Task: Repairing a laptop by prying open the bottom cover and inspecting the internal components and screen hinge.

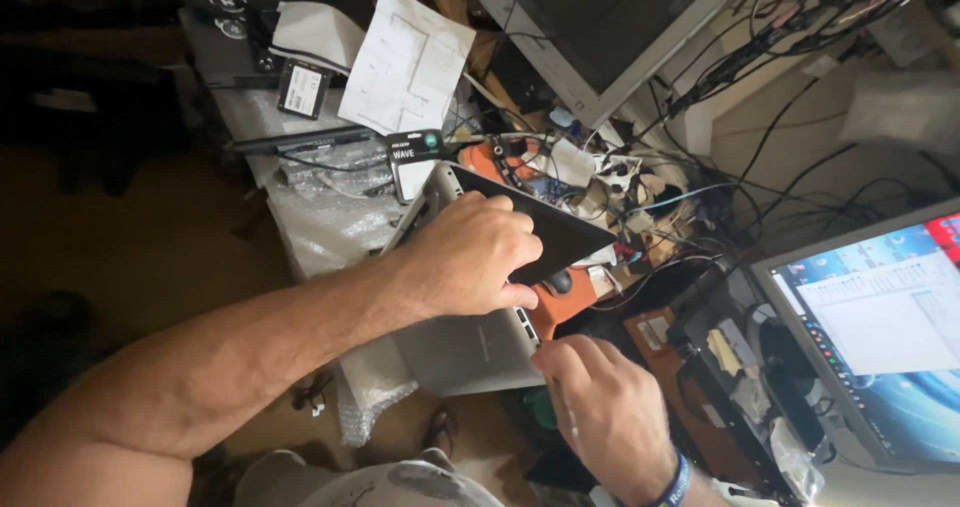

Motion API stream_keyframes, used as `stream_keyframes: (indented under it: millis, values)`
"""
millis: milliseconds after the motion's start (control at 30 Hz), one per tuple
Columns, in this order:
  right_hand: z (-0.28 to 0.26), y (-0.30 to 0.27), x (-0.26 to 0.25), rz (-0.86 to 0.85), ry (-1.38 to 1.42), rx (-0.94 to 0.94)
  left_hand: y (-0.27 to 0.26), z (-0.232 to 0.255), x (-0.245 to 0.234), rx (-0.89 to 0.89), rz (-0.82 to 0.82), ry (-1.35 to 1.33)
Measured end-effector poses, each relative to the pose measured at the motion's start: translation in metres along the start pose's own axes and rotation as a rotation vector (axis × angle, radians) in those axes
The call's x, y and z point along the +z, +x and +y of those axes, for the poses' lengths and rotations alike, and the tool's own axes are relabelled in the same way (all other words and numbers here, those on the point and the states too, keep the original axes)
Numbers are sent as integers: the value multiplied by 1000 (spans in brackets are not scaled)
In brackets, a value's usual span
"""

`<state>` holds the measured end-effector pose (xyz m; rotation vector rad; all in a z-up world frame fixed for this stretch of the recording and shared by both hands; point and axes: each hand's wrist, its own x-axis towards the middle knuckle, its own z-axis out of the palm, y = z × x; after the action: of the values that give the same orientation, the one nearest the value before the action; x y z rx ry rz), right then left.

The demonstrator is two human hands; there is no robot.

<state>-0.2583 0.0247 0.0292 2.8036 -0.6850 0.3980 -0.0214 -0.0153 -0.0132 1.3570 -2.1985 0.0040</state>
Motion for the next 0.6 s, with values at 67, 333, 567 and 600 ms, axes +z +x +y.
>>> stream_keyframes:
  millis: [67,333,567,600]
  values:
    - [5,-2,4,-2,-5,-34,-2,2,0,7,16,13]
    - [26,0,7,2,747,487,-43,40,15,207,240,-290]
    - [6,-1,1,51,403,269,-53,54,7,286,326,-191]
    - [4,0,0,97,342,146,-52,53,7,286,328,-204]
